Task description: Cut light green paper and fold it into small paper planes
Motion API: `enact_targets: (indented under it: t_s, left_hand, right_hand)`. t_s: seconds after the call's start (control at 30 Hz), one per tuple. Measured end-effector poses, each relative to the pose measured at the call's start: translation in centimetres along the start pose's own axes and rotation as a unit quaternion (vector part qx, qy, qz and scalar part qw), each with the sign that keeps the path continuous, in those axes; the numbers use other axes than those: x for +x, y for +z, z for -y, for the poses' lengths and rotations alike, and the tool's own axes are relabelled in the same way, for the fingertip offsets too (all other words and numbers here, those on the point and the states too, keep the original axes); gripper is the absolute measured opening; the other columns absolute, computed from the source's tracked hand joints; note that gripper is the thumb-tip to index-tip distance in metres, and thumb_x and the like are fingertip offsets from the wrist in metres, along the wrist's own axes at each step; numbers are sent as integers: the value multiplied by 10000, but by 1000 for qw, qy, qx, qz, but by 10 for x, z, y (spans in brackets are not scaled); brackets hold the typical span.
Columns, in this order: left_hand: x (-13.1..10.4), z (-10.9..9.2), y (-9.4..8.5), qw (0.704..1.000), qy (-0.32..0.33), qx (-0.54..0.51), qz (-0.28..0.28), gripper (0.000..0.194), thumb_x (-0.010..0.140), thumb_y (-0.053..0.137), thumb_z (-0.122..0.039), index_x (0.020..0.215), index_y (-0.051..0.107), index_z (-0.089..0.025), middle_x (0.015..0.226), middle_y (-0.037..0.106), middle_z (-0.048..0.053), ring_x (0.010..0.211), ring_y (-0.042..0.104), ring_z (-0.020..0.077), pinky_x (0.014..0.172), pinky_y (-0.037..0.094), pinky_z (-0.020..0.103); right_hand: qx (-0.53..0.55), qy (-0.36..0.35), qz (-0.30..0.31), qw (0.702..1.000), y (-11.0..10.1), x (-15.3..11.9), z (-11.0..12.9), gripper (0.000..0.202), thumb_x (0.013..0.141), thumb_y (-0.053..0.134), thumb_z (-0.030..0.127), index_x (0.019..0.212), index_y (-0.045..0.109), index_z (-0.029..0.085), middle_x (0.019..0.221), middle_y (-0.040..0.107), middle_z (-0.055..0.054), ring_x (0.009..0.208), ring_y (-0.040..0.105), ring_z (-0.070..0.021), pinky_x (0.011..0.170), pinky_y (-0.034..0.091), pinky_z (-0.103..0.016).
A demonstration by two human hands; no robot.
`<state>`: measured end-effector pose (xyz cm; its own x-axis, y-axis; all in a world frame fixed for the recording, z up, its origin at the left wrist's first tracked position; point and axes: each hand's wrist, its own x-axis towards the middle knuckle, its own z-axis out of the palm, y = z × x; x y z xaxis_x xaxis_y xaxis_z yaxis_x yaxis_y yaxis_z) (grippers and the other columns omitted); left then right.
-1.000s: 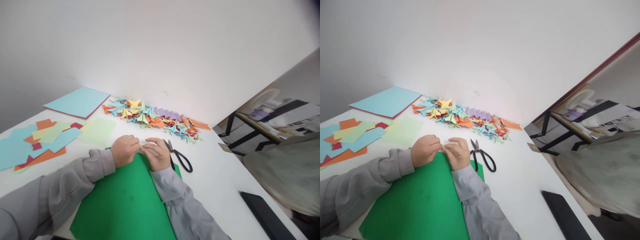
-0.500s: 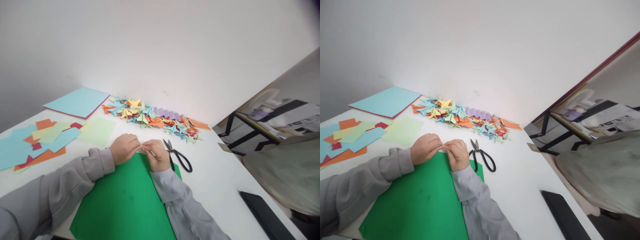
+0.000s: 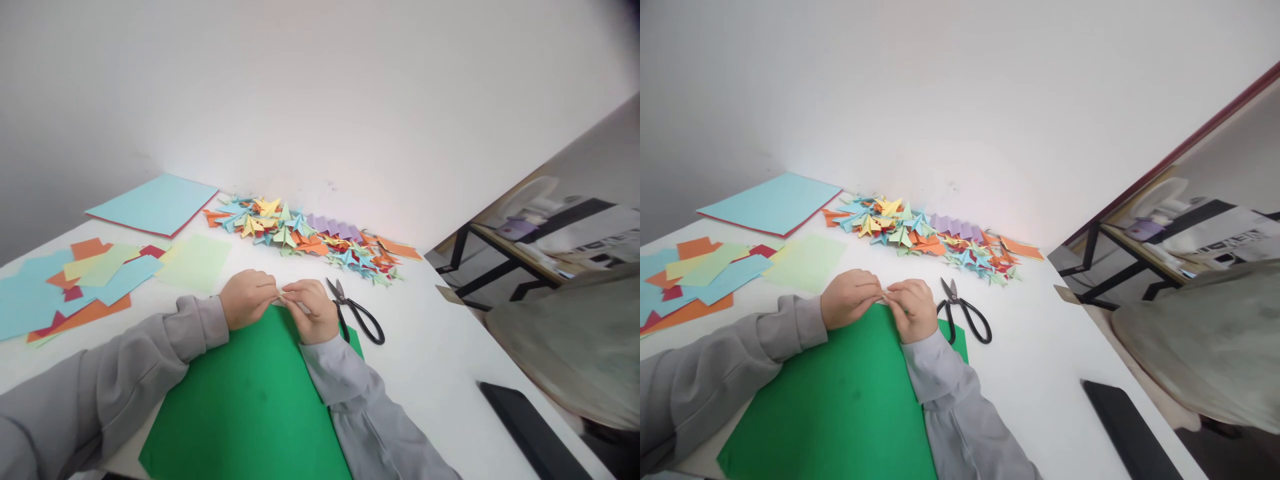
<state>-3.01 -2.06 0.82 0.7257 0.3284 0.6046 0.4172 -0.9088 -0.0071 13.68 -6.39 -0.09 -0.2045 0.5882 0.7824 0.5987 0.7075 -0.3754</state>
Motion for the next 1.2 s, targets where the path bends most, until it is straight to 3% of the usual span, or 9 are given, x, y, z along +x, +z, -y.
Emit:
enact_targets:
  t_s: [0.27,0.33,0.43,0.57,0.7,0.83,1.0,1.1,1.2]
  left_hand:
    - [1,-2,-3,1000,10,25,5,263,827,355,-148,648,548,-159,633,562,18,585,494,124,574,332,270]
    - [0,-1,-2,1000,-6,18,-14,241,832,369,-160,694,567,-158,667,577,28,600,502,128,572,344,265]
    - [-3,0,1,997,-43,-27,-63,192,842,401,-184,798,585,-154,754,604,48,663,532,131,595,380,253]
    - [-2,0,2,982,-76,-135,-105,157,834,438,-183,803,587,-145,756,601,58,704,549,126,632,427,241]
    - [1,-1,0,960,-103,-223,-133,107,780,540,-209,842,598,-144,779,601,66,753,554,140,688,457,268]
    - [3,-2,0,938,-117,-277,-170,215,756,583,-212,954,618,-138,850,615,87,800,570,147,722,472,281]
    - [6,-6,1,911,-178,-324,-180,115,760,572,-204,752,676,-157,716,633,51,688,580,125,643,479,251]
    - [8,-7,0,879,-241,-374,-173,122,742,586,-221,692,672,-151,697,635,45,661,585,126,587,486,237]
    - [8,-7,-1,828,-308,-440,-162,146,716,604,-269,676,668,-143,680,604,25,525,561,94,466,473,211]
  right_hand:
    - [6,10,15,1000,0,2,6,97,770,543,150,729,596,220,780,663,-21,793,557,-178,726,453,-359]
    - [-11,26,-6,1000,1,1,4,92,744,585,177,827,595,217,848,653,-40,840,555,-191,757,452,-371]
    - [-44,57,-56,996,0,-1,-3,300,693,646,222,980,561,203,950,621,-78,915,543,-218,802,444,-394]
    - [-34,103,-85,990,0,-3,-12,217,717,617,230,929,574,211,921,620,-65,898,557,-209,792,453,-387]
    - [8,146,-61,987,2,-6,-13,61,744,593,246,788,603,205,774,636,-29,763,586,-173,705,473,-333]
    - [35,161,-51,985,6,-8,-13,81,737,601,282,712,619,207,685,626,-9,675,584,-157,641,465,-303]
    - [68,173,-50,981,10,-9,-12,103,710,630,306,689,642,206,654,623,-7,645,575,-153,632,455,-293]
    - [83,195,-47,976,9,-8,-10,111,706,632,315,697,657,207,665,635,-12,643,579,-153,639,458,-291]
    - [97,228,-49,968,9,-7,-8,133,717,614,322,680,666,205,656,640,-15,621,583,-149,620,464,-285]
